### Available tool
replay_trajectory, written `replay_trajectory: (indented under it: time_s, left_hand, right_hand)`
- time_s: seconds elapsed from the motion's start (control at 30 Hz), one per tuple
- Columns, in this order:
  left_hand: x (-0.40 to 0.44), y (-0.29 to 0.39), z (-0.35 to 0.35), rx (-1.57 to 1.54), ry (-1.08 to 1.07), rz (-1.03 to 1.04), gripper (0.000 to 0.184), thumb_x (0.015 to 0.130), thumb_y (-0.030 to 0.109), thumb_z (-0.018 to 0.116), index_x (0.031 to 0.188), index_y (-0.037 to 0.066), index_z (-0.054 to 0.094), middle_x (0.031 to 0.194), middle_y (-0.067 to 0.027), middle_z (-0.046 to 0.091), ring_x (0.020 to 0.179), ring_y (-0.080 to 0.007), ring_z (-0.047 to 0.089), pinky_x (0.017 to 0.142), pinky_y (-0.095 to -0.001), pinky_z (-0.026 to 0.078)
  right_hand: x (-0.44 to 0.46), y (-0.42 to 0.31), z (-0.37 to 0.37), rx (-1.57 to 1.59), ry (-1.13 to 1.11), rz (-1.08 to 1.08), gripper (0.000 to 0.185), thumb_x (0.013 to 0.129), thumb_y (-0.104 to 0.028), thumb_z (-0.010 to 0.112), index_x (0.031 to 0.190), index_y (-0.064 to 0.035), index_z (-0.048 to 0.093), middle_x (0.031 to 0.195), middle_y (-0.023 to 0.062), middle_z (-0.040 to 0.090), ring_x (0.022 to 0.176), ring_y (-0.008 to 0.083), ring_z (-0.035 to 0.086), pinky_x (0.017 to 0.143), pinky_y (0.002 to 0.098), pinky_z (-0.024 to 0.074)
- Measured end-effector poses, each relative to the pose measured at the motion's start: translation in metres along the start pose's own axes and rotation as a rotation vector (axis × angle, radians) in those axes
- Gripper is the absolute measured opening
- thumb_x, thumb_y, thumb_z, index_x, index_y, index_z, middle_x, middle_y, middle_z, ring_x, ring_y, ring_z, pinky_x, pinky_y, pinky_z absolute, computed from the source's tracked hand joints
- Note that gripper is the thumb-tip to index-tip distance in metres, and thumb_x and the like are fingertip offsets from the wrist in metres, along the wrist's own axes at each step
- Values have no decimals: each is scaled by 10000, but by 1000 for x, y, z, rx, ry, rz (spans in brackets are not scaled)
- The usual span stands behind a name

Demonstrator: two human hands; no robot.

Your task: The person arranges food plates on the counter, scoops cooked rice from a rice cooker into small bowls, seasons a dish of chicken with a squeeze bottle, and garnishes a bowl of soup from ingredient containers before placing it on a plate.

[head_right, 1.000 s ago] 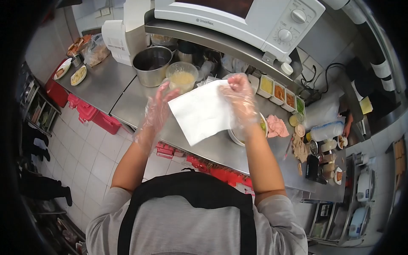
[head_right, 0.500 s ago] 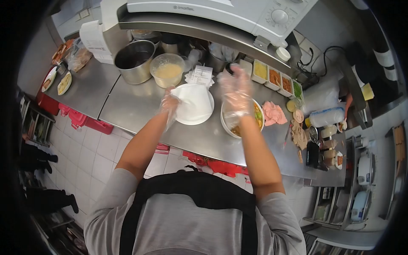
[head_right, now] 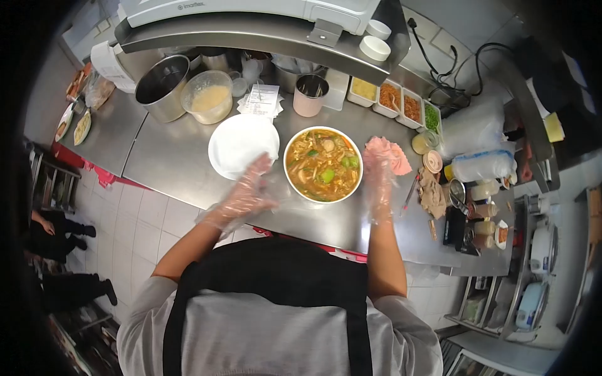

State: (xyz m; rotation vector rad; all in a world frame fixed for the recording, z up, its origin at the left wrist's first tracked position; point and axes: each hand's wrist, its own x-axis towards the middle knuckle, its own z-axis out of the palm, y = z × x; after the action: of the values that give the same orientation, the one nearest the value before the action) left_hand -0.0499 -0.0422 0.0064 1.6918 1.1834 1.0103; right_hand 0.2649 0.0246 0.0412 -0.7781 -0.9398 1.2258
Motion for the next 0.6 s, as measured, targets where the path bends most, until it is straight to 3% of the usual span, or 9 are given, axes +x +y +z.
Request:
replay_trajectory:
  time_s: [0.1, 0.13, 0.17, 0.3, 0.6]
  left_hand:
    - [20, 4, 37, 114, -36, 11, 1327, 505, 419, 881, 1453, 0, 54, 1455, -221, 257, 1352, -364, 248, 1114, -404, 230]
    - [29, 7, 44, 189, -14, 5, 1354, 496, 424, 884, 1455, 2, 26, 1460, -222, 248, 1350, -365, 254, 1115, -404, 229]
    - [37, 5, 51, -47, -11, -81, 1391, 459, 372, 905, 1458, 15, 6, 1454, -211, 265, 1340, -337, 288, 1117, -392, 233]
    - [43, 13, 55, -197, 38, -55, 1376, 406, 295, 927, 1457, 38, 76, 1413, -185, 349, 1320, -301, 336, 1102, -384, 276]
    - [33, 52, 32, -204, 175, -121, 1352, 371, 239, 937, 1446, 54, 139, 1367, -149, 425, 1288, -275, 389, 1077, -381, 324]
  right_hand:
    - [3, 18, 6, 194, -86, 296, 534, 964, -451, 417, 1254, -9, 493, 1216, 108, 548, 1102, 192, 531, 967, 344, 428]
    - [5, 20, 7, 183, -86, 320, 541, 965, -457, 408, 1253, -7, 494, 1216, 111, 550, 1094, 195, 536, 962, 343, 433]
    - [9, 20, 8, 171, -90, 344, 548, 967, -462, 399, 1253, -5, 495, 1215, 114, 552, 1087, 199, 541, 958, 342, 438]
    - [16, 25, 7, 211, -169, 376, 554, 981, -447, 360, 1269, 12, 480, 1223, 128, 552, 1076, 207, 557, 927, 336, 465]
    - [27, 5, 52, 249, -261, 444, 576, 985, -445, 341, 1318, 18, 422, 1255, 145, 534, 1124, 226, 539, 963, 362, 440]
